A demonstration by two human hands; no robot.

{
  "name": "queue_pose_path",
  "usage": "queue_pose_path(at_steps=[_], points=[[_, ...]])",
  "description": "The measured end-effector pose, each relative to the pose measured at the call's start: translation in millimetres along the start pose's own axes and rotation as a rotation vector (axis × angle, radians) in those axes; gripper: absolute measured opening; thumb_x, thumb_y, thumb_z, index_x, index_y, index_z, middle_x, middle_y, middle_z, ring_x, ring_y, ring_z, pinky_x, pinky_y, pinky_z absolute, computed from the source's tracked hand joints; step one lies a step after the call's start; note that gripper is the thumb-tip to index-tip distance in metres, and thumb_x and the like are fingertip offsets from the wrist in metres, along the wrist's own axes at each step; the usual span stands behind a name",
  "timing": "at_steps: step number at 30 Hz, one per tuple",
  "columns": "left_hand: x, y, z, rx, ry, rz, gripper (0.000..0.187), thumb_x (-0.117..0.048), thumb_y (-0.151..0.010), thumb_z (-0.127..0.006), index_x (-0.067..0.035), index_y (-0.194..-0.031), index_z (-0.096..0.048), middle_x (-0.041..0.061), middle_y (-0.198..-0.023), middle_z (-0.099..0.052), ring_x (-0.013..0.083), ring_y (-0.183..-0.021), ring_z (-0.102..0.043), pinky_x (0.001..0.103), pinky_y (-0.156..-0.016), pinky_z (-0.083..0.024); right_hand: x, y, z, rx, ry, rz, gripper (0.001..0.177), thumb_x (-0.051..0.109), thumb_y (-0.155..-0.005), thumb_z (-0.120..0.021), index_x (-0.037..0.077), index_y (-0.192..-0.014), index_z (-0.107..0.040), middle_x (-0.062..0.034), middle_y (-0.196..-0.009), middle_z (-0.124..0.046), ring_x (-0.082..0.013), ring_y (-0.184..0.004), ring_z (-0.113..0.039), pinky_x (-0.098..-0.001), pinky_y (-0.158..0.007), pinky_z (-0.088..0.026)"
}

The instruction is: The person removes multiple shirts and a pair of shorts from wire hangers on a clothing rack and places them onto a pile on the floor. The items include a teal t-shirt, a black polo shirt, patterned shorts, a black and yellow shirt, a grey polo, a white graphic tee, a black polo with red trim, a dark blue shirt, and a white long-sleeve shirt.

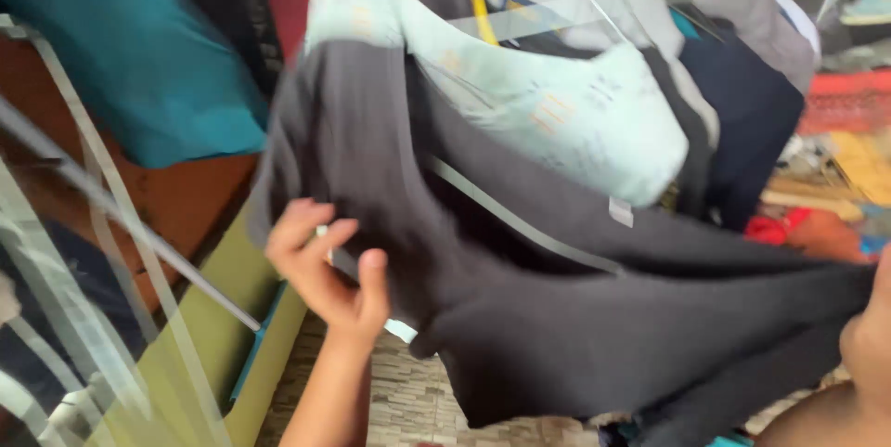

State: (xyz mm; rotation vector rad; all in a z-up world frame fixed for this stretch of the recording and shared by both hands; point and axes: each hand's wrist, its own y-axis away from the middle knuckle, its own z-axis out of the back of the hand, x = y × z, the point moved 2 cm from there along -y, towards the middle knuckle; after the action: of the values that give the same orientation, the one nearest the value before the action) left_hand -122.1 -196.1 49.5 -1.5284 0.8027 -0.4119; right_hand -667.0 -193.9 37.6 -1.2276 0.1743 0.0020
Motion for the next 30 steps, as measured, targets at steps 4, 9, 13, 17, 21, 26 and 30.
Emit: queue_pose_path(at_steps=[4,9,13,17,21,26,30], points=[[-37.3,4.4,-10.9,-0.061,-0.070,0.101,0.049,-0.044,-0.104,-0.058,-0.012,-0.140,-0.049,0.013,-0.154,-0.035,0.0347,-0.155,-0.030,0.060,-0.133,-0.027,-13.1,42.2,50.4,0.200,-0.964,-0.604,0.043,0.043,-0.134,-0.043,0.003,-0.136,-0.057,-0.0066,-0.141,-0.057,-0.0186,-0.133,-0.056,-0.0395,-0.139,-0.046],[-80.6,22.0,-46.3,0.534,0.174,0.397,0.055,-0.046,-0.104,-0.047,0.002,-0.127,-0.060,0.017,-0.123,-0.067,0.0316,-0.109,-0.067,0.039,-0.096,-0.050,-79.6,108.6,93.5,0.075,-0.848,-0.160,0.020,0.002,-0.115,-0.054,-0.012,-0.104,-0.049,-0.0321,-0.101,-0.053,-0.0449,-0.096,-0.053,-0.0533,-0.098,-0.045],[-123.7,81.2,-82.1,0.891,0.267,0.573,0.040,-0.039,-0.108,-0.042,-0.003,-0.109,-0.061,0.004,-0.076,-0.060,0.0194,-0.069,-0.056,0.033,-0.067,-0.044,-88.8,123.3,149.4,0.154,-0.744,-0.231,0.021,-0.003,-0.111,-0.062,-0.015,-0.096,-0.054,-0.0305,-0.087,-0.054,-0.0425,-0.081,-0.053,-0.0508,-0.082,-0.043],[-165.7,135.3,-110.7,0.865,0.343,0.629,0.032,-0.030,-0.111,-0.040,-0.008,-0.092,-0.053,-0.001,-0.068,-0.040,0.0145,-0.064,-0.038,0.034,-0.061,-0.034,-105.2,146.7,185.3,0.380,-0.631,-0.297,0.021,0.006,-0.110,-0.063,-0.010,-0.097,-0.060,-0.0208,-0.088,-0.058,-0.0327,-0.081,-0.054,-0.0459,-0.085,-0.046],[-216.9,188.3,-142.3,1.047,0.342,0.560,0.029,-0.033,-0.110,-0.045,-0.012,-0.097,-0.060,0.006,-0.063,-0.052,0.0210,-0.056,-0.051,0.041,-0.059,-0.038,-110.0,183.5,192.2,0.579,-0.628,-0.343,0.021,0.013,-0.111,-0.057,0.000,-0.101,-0.071,-0.0128,-0.097,-0.069,-0.0267,-0.084,-0.064,-0.0375,-0.081,-0.049],[-287.7,223.0,-173.6,1.101,0.467,0.497,0.029,-0.030,-0.110,-0.044,-0.011,-0.098,-0.062,0.006,-0.067,-0.057,0.0240,-0.060,-0.059,0.039,-0.062,-0.041,-127.9,210.4,203.1,0.537,-0.719,-0.830,0.029,0.022,-0.112,-0.048,0.007,-0.090,-0.059,0.0003,-0.082,-0.058,-0.0088,-0.066,-0.045,-0.0272,-0.064,-0.036],[-333.7,226.5,-186.1,1.133,0.610,0.442,0.039,-0.033,-0.112,-0.041,-0.007,-0.088,-0.057,0.004,-0.064,-0.046,0.0212,-0.055,-0.048,0.037,-0.058,-0.036,-167.9,231.8,218.3,0.401,-0.774,-1.042,0.045,0.036,-0.114,-0.049,0.009,-0.079,-0.051,0.0009,-0.069,-0.043,-0.0081,-0.063,-0.038,-0.0259,-0.060,-0.031]])
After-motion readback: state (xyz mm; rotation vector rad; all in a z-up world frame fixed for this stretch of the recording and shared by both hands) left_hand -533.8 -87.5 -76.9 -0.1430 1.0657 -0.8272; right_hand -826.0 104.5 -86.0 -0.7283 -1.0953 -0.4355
